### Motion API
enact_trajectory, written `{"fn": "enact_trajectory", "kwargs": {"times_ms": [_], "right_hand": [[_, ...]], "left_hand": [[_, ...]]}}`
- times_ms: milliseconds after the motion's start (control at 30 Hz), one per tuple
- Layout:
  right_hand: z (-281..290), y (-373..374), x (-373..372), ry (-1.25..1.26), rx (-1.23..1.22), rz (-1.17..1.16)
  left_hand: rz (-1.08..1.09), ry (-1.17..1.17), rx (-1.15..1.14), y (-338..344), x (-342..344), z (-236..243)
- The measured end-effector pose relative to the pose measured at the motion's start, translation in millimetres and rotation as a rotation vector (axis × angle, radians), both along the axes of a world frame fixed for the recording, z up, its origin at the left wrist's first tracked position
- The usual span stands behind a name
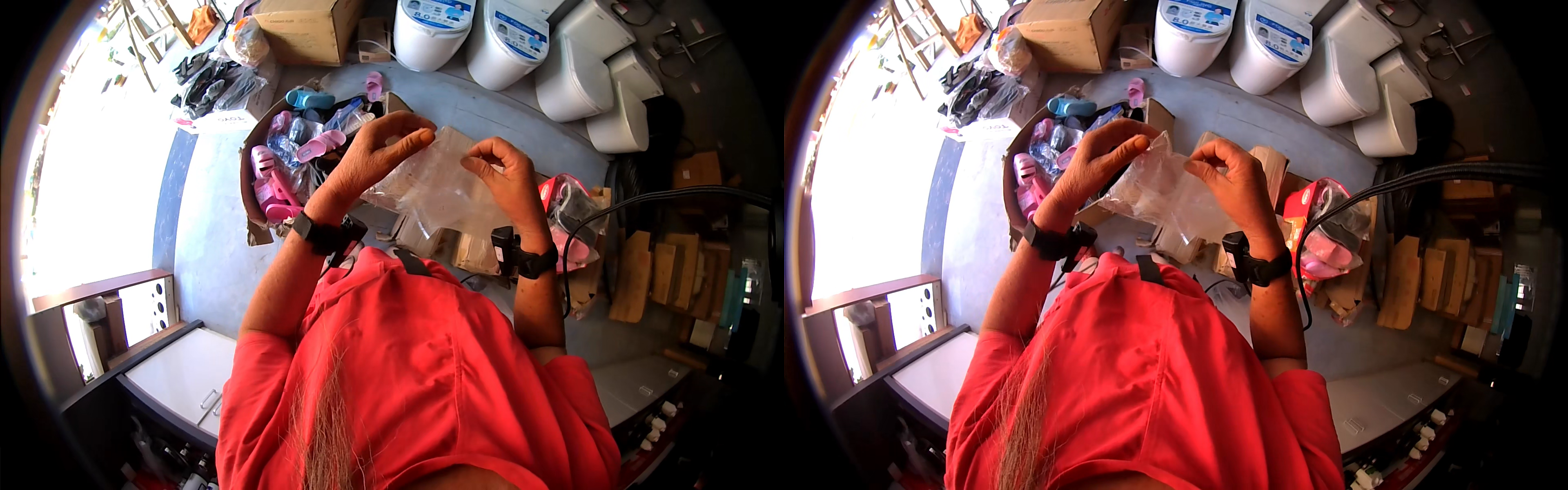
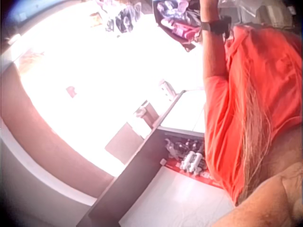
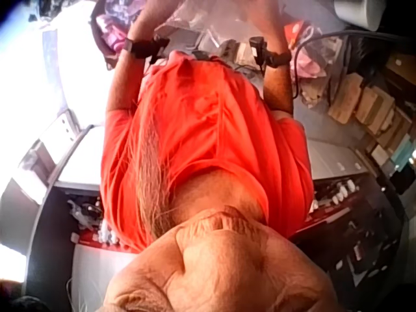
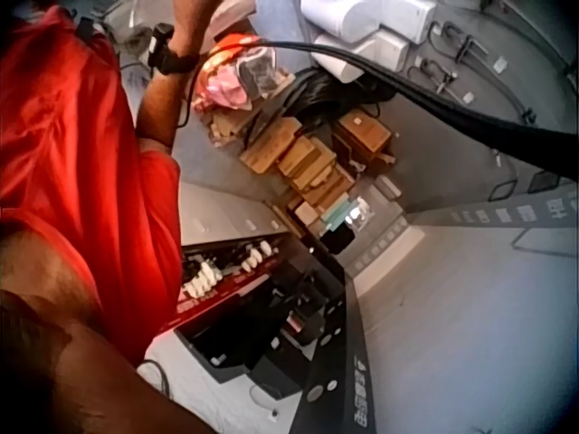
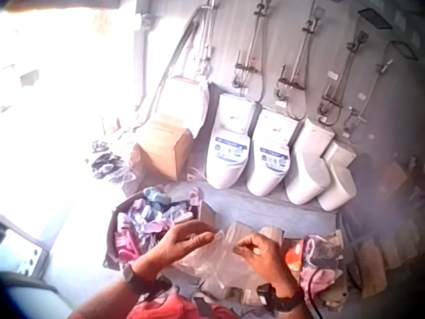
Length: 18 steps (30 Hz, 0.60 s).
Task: The person places a black sandal into a large plastic bag and then puts a pink sandal into a smaller plastic bag.
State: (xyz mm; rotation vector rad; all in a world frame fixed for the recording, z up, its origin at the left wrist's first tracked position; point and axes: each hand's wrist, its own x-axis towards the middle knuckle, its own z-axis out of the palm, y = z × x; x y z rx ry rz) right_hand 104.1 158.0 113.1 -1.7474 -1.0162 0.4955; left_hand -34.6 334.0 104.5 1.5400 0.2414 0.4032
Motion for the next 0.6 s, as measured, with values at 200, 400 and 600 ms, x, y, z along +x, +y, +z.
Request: {"fn": "enact_trajectory", "kwargs": {"times_ms": [200,400,600], "right_hand": [[3,1,-1,-0.084,-0.022,0.051],[2,3,-7,0.111,0.021,0.026],[-3,-2,-6,-0.185,-0.082,0.009]], "left_hand": [[-0.028,-0.050,0.252,5,8,-10],[0.233,-0.132,0.191,-7,13,-19],[0.306,-0.188,0.183,-8,17,-3]]}}
